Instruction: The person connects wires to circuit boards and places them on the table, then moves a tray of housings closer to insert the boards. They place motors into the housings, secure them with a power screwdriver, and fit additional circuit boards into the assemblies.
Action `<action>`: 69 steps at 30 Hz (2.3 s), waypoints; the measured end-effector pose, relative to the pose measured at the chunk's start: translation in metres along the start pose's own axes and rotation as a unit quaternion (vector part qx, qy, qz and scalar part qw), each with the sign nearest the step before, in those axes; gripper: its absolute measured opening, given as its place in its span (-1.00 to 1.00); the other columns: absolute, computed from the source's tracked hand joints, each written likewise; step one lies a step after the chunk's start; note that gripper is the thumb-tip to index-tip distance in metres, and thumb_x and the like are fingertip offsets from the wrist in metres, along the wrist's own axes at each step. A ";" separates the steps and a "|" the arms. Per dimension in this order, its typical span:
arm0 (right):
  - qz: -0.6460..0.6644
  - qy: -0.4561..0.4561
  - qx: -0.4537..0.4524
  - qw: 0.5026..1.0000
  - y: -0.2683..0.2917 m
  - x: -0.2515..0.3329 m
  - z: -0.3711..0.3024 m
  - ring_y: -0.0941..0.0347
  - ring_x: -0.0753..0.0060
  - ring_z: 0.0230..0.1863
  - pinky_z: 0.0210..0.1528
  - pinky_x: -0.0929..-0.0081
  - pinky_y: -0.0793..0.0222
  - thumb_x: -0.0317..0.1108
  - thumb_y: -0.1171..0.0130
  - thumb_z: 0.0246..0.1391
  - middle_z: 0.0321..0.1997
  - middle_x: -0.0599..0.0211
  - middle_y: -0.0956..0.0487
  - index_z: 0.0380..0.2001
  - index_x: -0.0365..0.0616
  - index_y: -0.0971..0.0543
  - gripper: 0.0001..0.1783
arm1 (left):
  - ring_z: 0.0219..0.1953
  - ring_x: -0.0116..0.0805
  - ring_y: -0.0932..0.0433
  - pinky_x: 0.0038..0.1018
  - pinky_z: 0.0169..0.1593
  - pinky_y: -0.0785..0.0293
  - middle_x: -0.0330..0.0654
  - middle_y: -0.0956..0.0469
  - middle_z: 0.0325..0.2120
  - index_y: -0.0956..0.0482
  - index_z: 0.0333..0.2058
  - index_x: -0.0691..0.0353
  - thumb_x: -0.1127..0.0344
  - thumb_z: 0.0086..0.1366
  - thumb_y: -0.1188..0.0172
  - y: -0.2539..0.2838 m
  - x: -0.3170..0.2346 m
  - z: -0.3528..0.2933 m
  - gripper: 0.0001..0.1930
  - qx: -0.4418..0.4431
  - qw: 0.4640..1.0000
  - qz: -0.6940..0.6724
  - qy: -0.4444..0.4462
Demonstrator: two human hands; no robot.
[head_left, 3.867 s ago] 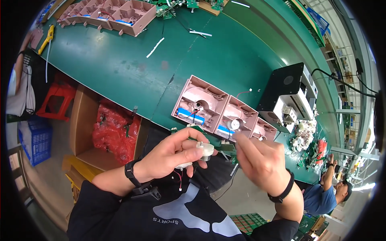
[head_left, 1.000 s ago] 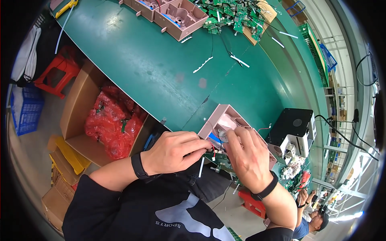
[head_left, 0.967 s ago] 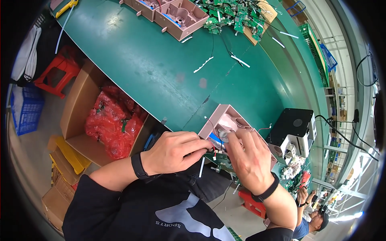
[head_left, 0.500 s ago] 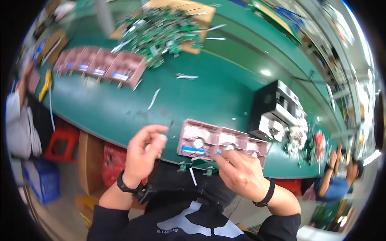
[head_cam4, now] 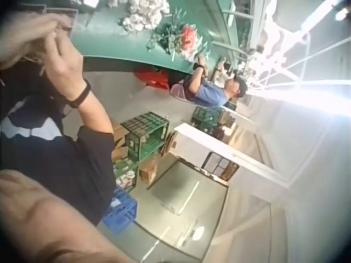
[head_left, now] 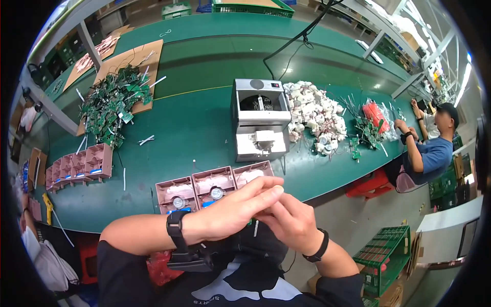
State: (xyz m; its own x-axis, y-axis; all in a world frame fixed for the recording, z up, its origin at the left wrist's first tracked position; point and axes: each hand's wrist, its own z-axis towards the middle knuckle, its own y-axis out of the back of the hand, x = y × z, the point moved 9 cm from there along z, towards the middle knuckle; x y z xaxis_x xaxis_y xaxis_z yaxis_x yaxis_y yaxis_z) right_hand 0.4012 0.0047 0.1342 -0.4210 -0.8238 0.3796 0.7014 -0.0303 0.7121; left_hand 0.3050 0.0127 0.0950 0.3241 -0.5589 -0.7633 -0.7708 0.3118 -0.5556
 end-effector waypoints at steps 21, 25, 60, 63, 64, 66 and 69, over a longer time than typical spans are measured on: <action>-0.141 -0.228 0.095 0.959 -0.057 -0.278 0.074 -0.68 -0.15 -0.30 -0.19 0.05 -0.58 -0.42 -0.34 0.11 -0.39 0.02 -0.72 0.34 -0.22 -0.37 -0.29 | -0.13 -0.44 -0.60 -0.53 -0.02 -0.52 -0.13 -0.59 -0.04 -0.44 0.25 0.33 0.26 0.54 -0.15 0.174 0.035 -0.215 -0.59 -0.616 0.665 0.332 -0.260; -0.148 -0.257 0.092 0.951 -0.066 -0.297 0.074 -0.71 0.02 -0.26 -0.18 0.17 -0.59 -0.47 -0.27 0.19 -0.30 0.01 -0.74 0.41 -0.19 -0.29 -0.27 | -0.15 -0.48 -0.58 -0.57 -0.08 -0.48 -0.19 -0.61 -0.10 -0.48 0.23 0.30 0.23 0.55 -0.15 0.201 0.051 -0.216 -0.61 -0.635 0.668 0.301 -0.244; 0.500 -0.160 -0.165 0.835 0.034 -0.120 0.117 -0.37 0.43 -0.51 -0.40 0.41 -0.38 -0.30 -0.15 0.40 -0.44 0.36 -0.42 -0.03 -0.17 -0.39 -0.76 | -0.32 -0.64 -0.51 -0.66 -0.25 -0.40 -0.35 -0.63 -0.33 -0.66 -0.02 0.30 0.29 0.49 -0.25 0.260 0.093 -0.203 -0.77 -0.636 0.692 0.265 -0.214; 0.451 -0.116 -0.172 0.868 0.022 -0.107 0.133 -0.34 0.43 -0.59 -0.45 0.40 -0.37 -0.34 -0.17 0.37 -0.50 0.36 -0.40 -0.07 -0.19 -0.40 -0.78 | -0.37 -0.66 -0.49 -0.65 -0.30 -0.36 -0.38 -0.61 -0.40 -0.68 -0.04 0.31 0.31 0.45 -0.28 0.249 0.088 -0.202 -0.77 -0.615 0.691 0.314 -0.212; 0.438 -0.117 -0.182 0.872 0.019 -0.106 0.135 -0.34 0.43 -0.59 -0.46 0.39 -0.37 -0.36 -0.17 0.36 -0.51 0.37 -0.39 -0.09 -0.20 -0.40 -0.80 | -0.37 -0.66 -0.49 -0.65 -0.30 -0.36 -0.38 -0.61 -0.40 -0.68 -0.04 0.31 0.31 0.45 -0.28 0.246 0.086 -0.202 -0.77 -0.616 0.691 0.313 -0.211; 0.411 -0.117 -0.203 0.881 0.017 -0.105 0.137 -0.33 0.43 -0.61 -0.48 0.38 -0.36 -0.40 -0.16 0.34 -0.53 0.37 -0.39 -0.12 -0.21 -0.42 -0.83 | -0.42 -0.66 -0.45 -0.64 -0.35 -0.32 -0.39 -0.58 -0.45 -0.70 -0.06 0.32 0.32 0.43 -0.28 0.239 0.079 -0.197 -0.78 -0.612 0.682 0.349 -0.196; 0.406 -0.133 -0.200 0.882 0.004 -0.112 0.133 -0.33 0.43 -0.61 -0.48 0.39 -0.35 -0.39 -0.16 0.34 -0.53 0.38 -0.38 -0.14 -0.21 -0.43 -0.84 | -0.47 -0.66 -0.40 -0.63 -0.40 -0.27 -0.40 -0.55 -0.51 -0.71 -0.09 0.32 0.34 0.38 -0.30 0.235 0.077 -0.196 -0.79 -0.615 0.669 0.365 -0.203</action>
State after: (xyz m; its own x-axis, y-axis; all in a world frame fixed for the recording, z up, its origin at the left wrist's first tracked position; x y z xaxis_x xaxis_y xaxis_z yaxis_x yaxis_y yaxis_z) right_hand 0.3750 0.1722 0.1734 0.2311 -0.5054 0.8313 0.9580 0.2673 -0.1039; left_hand 0.0413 -0.1070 -0.0298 -0.4548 -0.2698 -0.8487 -0.5925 -0.6198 0.5145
